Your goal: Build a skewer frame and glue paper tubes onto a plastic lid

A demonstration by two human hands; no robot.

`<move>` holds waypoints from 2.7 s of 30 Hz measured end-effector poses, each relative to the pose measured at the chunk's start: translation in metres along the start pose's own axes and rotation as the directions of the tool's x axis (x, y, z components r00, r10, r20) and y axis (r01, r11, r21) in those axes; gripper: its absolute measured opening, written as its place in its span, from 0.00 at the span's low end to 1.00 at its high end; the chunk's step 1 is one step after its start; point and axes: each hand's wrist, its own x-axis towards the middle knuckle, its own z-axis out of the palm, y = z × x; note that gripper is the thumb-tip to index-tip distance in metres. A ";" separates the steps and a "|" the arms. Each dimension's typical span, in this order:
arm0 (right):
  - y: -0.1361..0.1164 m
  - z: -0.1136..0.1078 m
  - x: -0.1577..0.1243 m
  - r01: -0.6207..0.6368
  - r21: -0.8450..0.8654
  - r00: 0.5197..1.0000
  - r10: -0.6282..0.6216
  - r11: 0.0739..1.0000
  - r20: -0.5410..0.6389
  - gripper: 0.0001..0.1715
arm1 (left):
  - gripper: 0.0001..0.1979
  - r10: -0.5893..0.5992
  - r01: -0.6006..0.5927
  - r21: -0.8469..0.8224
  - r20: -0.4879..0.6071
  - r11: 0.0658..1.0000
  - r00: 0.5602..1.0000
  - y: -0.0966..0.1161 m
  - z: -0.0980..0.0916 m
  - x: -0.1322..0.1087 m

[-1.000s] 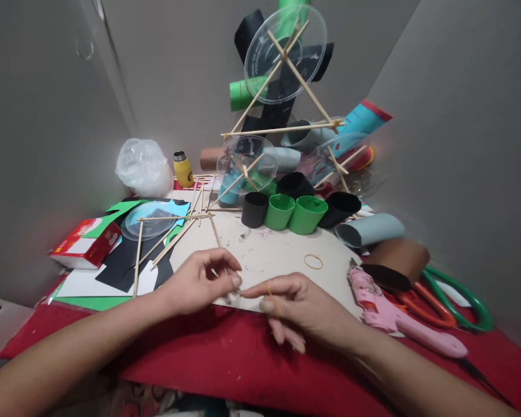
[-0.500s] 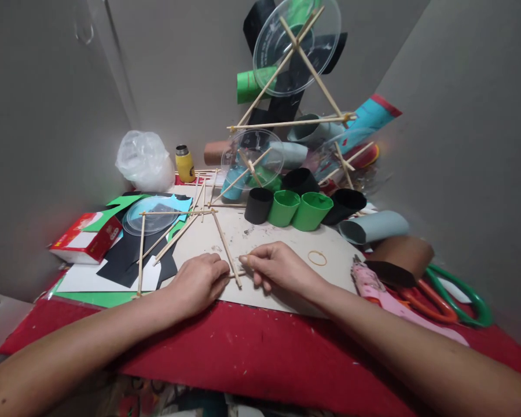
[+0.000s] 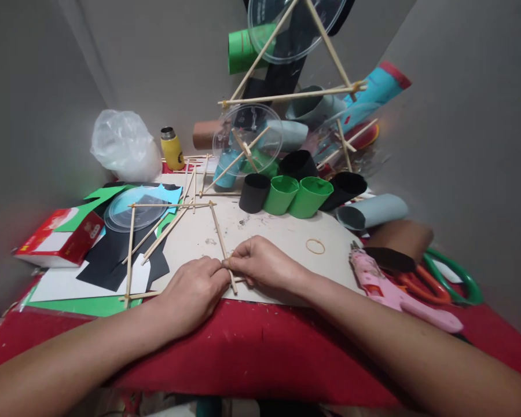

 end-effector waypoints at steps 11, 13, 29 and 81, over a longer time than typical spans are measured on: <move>-0.001 -0.006 0.000 -0.077 0.050 0.997 0.077 0.996 -0.004 0.21 | 0.10 0.050 -0.050 0.008 -0.041 0.999 0.998 0.002 0.000 -0.003; -0.002 -0.007 0.000 -0.087 0.060 0.996 0.087 0.994 -0.003 0.21 | 0.09 0.043 -0.043 0.008 -0.038 0.999 0.998 0.002 0.001 -0.004; 0.004 -0.010 0.001 -0.094 0.139 0.992 0.082 0.986 0.095 0.18 | 0.05 0.078 -0.071 0.158 -0.041 0.985 0.996 0.005 -0.003 -0.005; 0.003 -0.022 -0.015 0.006 0.208 0.997 0.010 0.978 -0.077 0.17 | 0.13 0.099 -0.101 0.009 -0.285 0.995 0.953 -0.003 0.002 -0.002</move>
